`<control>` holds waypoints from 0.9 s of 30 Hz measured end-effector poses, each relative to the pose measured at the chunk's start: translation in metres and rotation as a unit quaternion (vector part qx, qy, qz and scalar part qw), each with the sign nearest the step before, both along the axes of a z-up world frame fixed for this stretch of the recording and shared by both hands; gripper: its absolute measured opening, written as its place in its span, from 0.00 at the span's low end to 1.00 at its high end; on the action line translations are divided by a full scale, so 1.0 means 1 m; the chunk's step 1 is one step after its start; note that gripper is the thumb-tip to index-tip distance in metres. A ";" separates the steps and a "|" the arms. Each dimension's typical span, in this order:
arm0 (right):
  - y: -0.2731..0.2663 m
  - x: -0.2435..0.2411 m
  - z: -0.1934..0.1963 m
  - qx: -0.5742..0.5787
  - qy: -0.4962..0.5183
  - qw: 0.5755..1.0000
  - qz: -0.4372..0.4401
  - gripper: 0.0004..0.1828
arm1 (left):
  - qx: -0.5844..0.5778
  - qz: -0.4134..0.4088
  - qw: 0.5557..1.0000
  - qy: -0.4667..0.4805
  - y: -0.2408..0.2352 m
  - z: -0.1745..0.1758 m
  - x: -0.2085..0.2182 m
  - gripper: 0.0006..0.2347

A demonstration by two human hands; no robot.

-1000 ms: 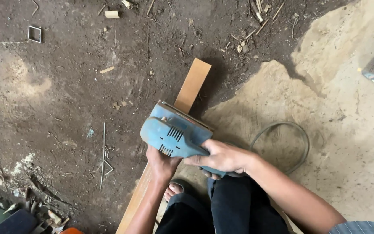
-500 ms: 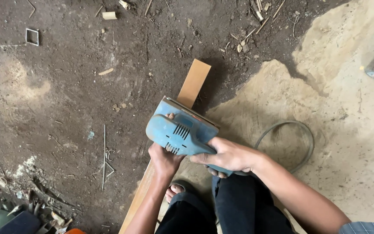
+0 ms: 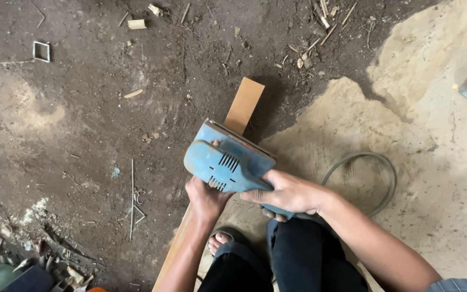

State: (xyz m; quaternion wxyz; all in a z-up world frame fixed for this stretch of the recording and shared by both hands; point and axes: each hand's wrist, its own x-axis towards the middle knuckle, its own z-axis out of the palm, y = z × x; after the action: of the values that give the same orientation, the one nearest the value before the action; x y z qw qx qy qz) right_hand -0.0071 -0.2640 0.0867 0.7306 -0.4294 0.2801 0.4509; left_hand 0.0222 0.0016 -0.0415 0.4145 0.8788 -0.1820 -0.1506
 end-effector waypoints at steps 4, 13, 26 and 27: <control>0.010 -0.005 0.004 0.012 0.004 1.000 0.016 0.27 | 0.018 0.012 1.000 -0.007 0.018 0.010 -0.017 0.30; 0.006 0.005 0.006 0.007 -0.003 1.000 0.019 0.27 | 0.012 -0.004 1.000 -0.017 0.007 0.011 -0.005 0.31; -0.007 0.011 -0.003 -0.034 -0.006 0.999 -0.019 0.28 | -0.013 -0.039 0.999 -0.016 -0.021 -0.008 0.022 0.33; -0.005 0.008 -0.003 -0.029 -0.002 0.999 -0.016 0.28 | -0.012 -0.040 0.999 -0.009 -0.019 -0.004 0.020 0.31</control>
State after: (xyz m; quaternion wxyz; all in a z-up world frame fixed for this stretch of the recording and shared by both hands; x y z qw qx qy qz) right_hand 0.0011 -0.2691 0.0832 0.7255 -0.4470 0.2983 0.4300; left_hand 0.0424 -0.0178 -0.0452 0.4171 0.8670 -0.2227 -0.1571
